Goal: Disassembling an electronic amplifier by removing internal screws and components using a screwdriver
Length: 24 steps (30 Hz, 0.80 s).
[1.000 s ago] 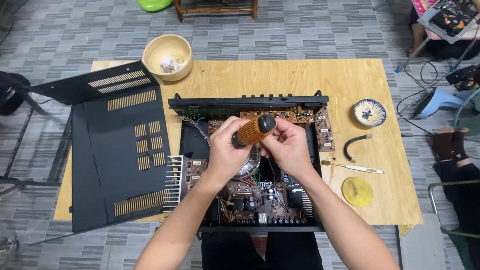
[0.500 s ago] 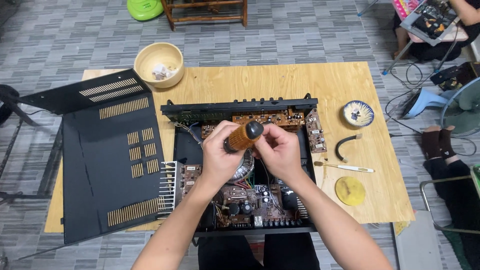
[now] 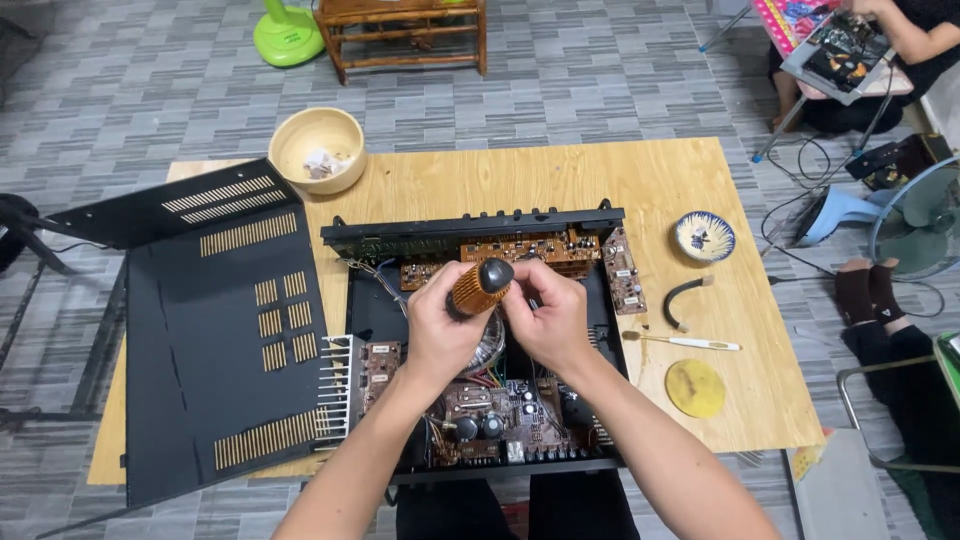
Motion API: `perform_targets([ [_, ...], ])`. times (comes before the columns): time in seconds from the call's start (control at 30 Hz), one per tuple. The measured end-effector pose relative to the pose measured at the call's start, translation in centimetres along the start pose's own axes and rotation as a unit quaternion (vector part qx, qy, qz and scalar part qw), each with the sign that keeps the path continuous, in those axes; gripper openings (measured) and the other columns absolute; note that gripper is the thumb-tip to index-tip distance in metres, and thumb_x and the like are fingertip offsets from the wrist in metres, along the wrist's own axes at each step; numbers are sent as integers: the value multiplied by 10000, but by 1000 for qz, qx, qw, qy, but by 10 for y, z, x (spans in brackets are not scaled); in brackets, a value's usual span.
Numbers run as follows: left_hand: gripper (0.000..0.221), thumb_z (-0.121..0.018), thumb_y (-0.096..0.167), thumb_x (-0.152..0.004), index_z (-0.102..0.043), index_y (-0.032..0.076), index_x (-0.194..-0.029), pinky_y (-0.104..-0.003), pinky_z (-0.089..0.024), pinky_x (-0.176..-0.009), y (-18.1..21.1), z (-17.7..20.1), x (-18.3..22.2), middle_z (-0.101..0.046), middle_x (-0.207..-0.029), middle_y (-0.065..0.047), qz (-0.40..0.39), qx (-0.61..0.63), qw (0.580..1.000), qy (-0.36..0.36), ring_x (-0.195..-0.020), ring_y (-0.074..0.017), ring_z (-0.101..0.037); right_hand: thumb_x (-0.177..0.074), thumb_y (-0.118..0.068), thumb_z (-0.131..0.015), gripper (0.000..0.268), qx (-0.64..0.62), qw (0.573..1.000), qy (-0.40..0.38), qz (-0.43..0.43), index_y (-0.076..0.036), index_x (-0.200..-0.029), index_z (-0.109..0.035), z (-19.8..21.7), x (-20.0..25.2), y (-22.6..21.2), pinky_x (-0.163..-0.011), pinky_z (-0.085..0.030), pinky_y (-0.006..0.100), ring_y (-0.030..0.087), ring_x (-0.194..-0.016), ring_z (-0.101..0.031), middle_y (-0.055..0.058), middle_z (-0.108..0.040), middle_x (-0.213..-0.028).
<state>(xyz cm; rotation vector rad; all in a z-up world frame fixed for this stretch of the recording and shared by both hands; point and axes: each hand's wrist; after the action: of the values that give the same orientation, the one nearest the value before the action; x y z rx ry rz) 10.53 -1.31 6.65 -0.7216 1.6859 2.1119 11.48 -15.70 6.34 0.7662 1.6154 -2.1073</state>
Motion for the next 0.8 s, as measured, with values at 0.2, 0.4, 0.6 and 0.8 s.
perform_targets([
  [0.2,257,-738,-53,-722,-707,111,-918,-405,-560,-667,4,2,-3,-713,-787,-82,-21,-54,998,-2,-748,-344,-712,-897,-33,-614,167,-9,1000,-14,-21,-86,-963,-757,1,-1,-12,-598,-560,374,219,-623,-684,124,-726,-696],
  [0.4,215,-715,3,-781,-668,129,-948,-415,-572,-666,-17,9,-2,-713,-770,-69,-46,-203,977,-37,-760,-320,-727,-802,-139,-695,522,-170,975,-145,-5,-3,-1294,-587,12,-12,-26,-992,-469,484,312,-1177,-589,192,-650,-1209],
  [0.6,113,-692,96,-868,-682,188,-932,-399,-574,-650,-30,15,-2,-740,-728,-68,-11,-264,962,-67,-710,-296,-729,-791,-91,-783,285,-153,985,13,-84,-44,-1055,-687,18,-6,-8,-812,-559,413,163,-874,-628,102,-692,-899],
  [0.8,83,-573,17,-950,-654,33,-955,-245,-588,-640,9,33,-27,-754,-841,-115,201,86,974,-59,-689,-137,-686,-756,-333,-603,252,-476,807,304,-173,-129,-889,-671,106,-53,-55,-733,-520,413,263,-755,-613,131,-664,-820],
])
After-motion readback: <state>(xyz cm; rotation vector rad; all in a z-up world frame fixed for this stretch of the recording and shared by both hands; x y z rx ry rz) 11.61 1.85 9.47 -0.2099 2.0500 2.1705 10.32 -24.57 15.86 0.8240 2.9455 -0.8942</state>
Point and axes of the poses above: each hand's wrist, its own x-axis away from the middle knuckle, its own z-axis out of the back of the hand, y = z × x
